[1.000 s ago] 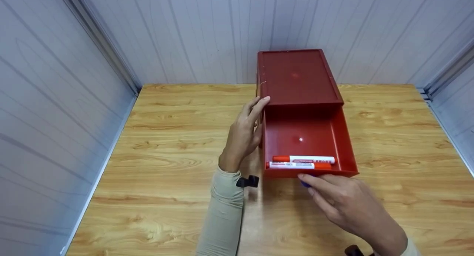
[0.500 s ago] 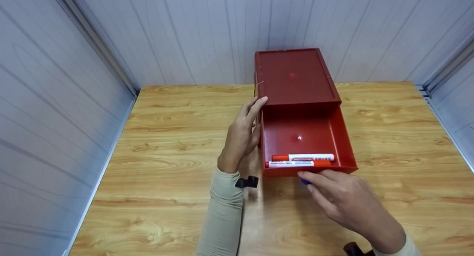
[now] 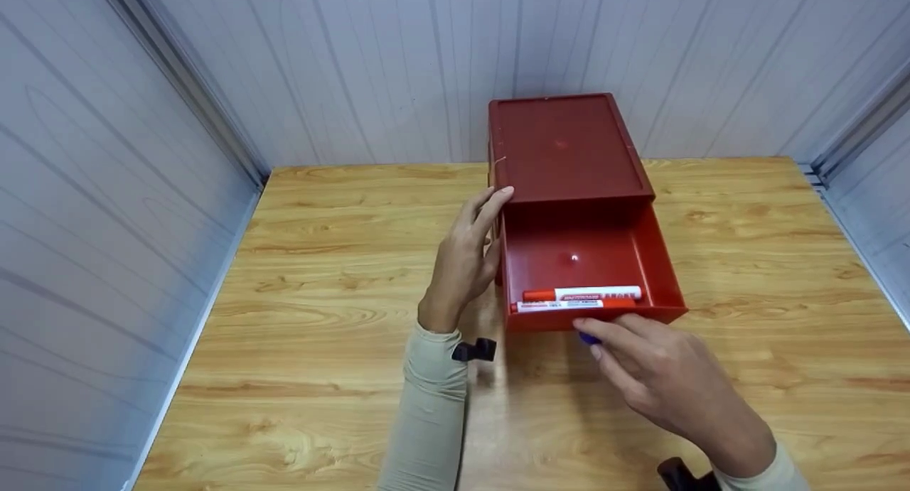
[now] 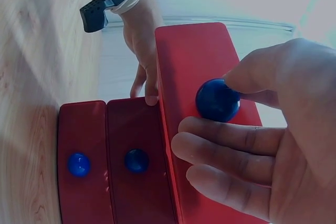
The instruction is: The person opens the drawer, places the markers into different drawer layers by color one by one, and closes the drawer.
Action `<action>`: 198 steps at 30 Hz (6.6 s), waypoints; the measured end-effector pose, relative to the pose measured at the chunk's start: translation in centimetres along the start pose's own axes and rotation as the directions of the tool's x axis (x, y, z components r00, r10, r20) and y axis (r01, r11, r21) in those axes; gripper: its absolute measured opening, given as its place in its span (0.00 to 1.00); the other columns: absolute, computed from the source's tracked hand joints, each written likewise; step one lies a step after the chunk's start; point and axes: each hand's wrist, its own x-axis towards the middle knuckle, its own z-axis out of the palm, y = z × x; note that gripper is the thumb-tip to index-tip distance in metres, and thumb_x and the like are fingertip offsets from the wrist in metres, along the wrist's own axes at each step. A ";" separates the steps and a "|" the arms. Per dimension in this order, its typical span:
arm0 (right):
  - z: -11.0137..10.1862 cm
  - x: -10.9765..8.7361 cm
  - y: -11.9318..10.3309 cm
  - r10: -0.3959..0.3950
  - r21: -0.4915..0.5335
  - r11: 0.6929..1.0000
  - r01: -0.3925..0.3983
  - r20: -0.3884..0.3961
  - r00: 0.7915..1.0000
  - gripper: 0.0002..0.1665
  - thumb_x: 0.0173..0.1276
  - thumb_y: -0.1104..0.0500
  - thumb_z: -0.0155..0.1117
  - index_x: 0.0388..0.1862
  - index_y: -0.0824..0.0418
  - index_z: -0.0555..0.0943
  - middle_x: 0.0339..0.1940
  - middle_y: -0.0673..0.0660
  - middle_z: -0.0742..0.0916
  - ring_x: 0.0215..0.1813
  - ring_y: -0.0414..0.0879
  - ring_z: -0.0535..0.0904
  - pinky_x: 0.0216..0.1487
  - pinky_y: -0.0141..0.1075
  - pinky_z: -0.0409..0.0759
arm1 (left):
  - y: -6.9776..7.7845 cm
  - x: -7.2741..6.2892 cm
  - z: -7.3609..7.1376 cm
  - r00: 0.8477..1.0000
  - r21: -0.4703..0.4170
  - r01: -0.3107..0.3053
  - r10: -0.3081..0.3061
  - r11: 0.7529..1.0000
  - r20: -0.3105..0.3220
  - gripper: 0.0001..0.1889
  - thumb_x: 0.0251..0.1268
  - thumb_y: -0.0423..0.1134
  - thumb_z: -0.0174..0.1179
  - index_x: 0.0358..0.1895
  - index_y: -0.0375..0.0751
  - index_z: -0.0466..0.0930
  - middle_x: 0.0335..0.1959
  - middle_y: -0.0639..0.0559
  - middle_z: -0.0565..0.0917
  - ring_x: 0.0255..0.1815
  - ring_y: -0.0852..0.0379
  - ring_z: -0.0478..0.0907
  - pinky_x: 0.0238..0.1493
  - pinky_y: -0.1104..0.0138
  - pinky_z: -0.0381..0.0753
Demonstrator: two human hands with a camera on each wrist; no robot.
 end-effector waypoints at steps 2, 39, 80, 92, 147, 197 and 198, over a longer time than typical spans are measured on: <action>0.0 0.0 0.0 0.010 -0.003 1.000 -0.010 0.000 1.000 0.24 0.57 0.61 0.75 0.54 0.49 0.87 0.32 0.43 0.83 0.25 0.33 0.69 0.22 0.27 0.69 | 0.0 0.0 0.0 1.000 0.001 0.002 -0.002 1.000 -0.001 0.41 0.58 0.21 0.61 0.74 0.55 0.66 0.67 0.42 0.72 0.61 0.50 0.74 0.42 0.61 0.81; 0.9 1.2 1.6 0.037 0.016 0.999 -0.036 -0.057 0.998 0.24 0.58 0.64 0.73 0.55 0.51 0.86 0.30 0.43 0.77 0.24 0.32 0.65 0.20 0.26 0.64 | 0.0 0.1 0.0 1.000 -0.042 0.003 -0.002 0.999 0.013 0.41 0.56 0.19 0.59 0.74 0.52 0.65 0.67 0.41 0.72 0.57 0.53 0.73 0.35 0.66 0.82; 1.5 2.9 2.1 0.106 -0.009 0.994 -0.106 -0.020 0.994 0.25 0.63 0.61 0.70 0.60 0.52 0.82 0.35 0.49 0.78 0.23 0.35 0.64 0.18 0.30 0.65 | -0.2 -0.1 -0.1 1.000 -0.018 0.024 -0.024 1.000 0.016 0.42 0.57 0.20 0.61 0.76 0.54 0.63 0.70 0.44 0.71 0.58 0.53 0.73 0.35 0.66 0.80; 2.1 3.6 3.1 0.142 0.021 0.990 -0.143 0.006 0.990 0.28 0.65 0.61 0.69 0.65 0.53 0.79 0.37 0.52 0.78 0.24 0.36 0.68 0.18 0.30 0.67 | 0.0 0.0 0.0 0.999 -0.036 0.036 -0.035 0.999 0.028 0.42 0.57 0.18 0.59 0.75 0.52 0.63 0.70 0.45 0.70 0.55 0.53 0.74 0.37 0.69 0.82; 5.3 6.3 5.6 0.224 0.129 0.967 -0.220 -0.014 0.975 0.37 0.67 0.62 0.66 0.75 0.51 0.70 0.46 0.60 0.77 0.31 0.38 0.76 0.27 0.36 0.76 | -0.3 -0.3 0.1 0.998 -0.044 0.059 -0.057 0.997 0.031 0.41 0.61 0.20 0.60 0.77 0.50 0.62 0.72 0.44 0.68 0.68 0.52 0.68 0.45 0.64 0.82; 5.2 6.0 7.4 0.149 0.107 0.983 -0.147 -0.012 0.989 0.42 0.66 0.66 0.65 0.78 0.47 0.67 0.45 0.63 0.77 0.30 0.43 0.76 0.29 0.37 0.77 | 1.5 -1.4 0.0 0.995 0.041 0.099 -0.100 0.994 0.027 0.41 0.64 0.29 0.59 0.80 0.50 0.55 0.64 0.45 0.75 0.48 0.54 0.75 0.40 0.62 0.79; 5.2 5.9 7.4 0.152 0.108 0.983 -0.150 -0.010 0.988 0.42 0.66 0.66 0.65 0.77 0.47 0.67 0.45 0.63 0.77 0.30 0.43 0.76 0.28 0.37 0.76 | 1.5 -1.5 -0.1 0.994 0.049 0.102 -0.103 0.994 0.030 0.41 0.64 0.29 0.59 0.80 0.50 0.55 0.63 0.45 0.76 0.45 0.54 0.75 0.37 0.63 0.78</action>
